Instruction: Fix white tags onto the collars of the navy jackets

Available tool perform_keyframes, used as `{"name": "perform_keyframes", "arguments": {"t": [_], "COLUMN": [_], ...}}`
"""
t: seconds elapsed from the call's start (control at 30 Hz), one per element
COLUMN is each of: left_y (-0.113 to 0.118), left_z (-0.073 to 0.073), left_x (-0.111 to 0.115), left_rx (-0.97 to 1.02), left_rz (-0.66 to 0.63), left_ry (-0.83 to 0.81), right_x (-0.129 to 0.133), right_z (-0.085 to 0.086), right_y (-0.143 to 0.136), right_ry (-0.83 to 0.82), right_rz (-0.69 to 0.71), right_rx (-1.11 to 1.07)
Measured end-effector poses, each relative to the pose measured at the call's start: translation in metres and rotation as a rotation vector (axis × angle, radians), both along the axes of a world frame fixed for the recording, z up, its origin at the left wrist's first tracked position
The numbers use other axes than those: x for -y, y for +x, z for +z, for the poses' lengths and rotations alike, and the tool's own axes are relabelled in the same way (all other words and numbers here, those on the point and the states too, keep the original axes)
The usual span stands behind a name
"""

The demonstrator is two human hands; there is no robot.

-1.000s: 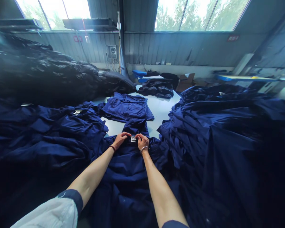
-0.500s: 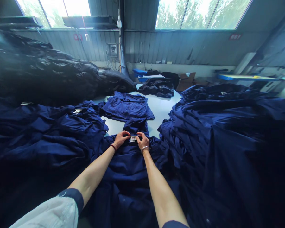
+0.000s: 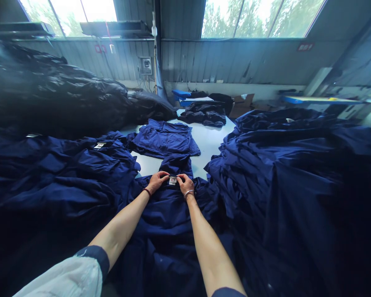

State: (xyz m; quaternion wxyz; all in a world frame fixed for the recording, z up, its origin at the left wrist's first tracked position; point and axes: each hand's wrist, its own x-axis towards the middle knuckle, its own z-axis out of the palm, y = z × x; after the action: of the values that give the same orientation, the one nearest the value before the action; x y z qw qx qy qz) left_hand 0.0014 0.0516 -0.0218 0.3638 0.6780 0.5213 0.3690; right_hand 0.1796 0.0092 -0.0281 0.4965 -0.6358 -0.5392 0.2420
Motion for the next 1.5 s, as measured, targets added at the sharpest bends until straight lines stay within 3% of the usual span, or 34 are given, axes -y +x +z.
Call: {"name": "perform_keyframes", "arguments": {"t": [0.47,0.67,0.77,1.2,1.5], "left_y": [-0.001,-0.001,-0.001,-0.008,-0.008], "left_z": [0.013,0.010,0.009,0.014,0.017], "left_x": [0.008,0.008,0.008,0.006,0.008], "left_rx": [-0.110,-0.004,0.045,-0.149,-0.170], "left_rz": [0.021,0.040,0.014,-0.124,-0.139], "left_ry": [0.004,0.021,0.024,0.059,0.045], "right_x": [0.002,0.003,0.004,0.003,0.000], "right_z": [0.003,0.004,0.006,0.009,0.004], "right_y": [-0.001,-0.002,-0.002,-0.003,-0.003], "right_ry": [-0.019,0.008,0.020,-0.006,-0.054], "right_rz": [0.020,0.023,0.019,-0.005,-0.076], "right_rx": [0.092,0.095,0.087,0.100,0.130]}}
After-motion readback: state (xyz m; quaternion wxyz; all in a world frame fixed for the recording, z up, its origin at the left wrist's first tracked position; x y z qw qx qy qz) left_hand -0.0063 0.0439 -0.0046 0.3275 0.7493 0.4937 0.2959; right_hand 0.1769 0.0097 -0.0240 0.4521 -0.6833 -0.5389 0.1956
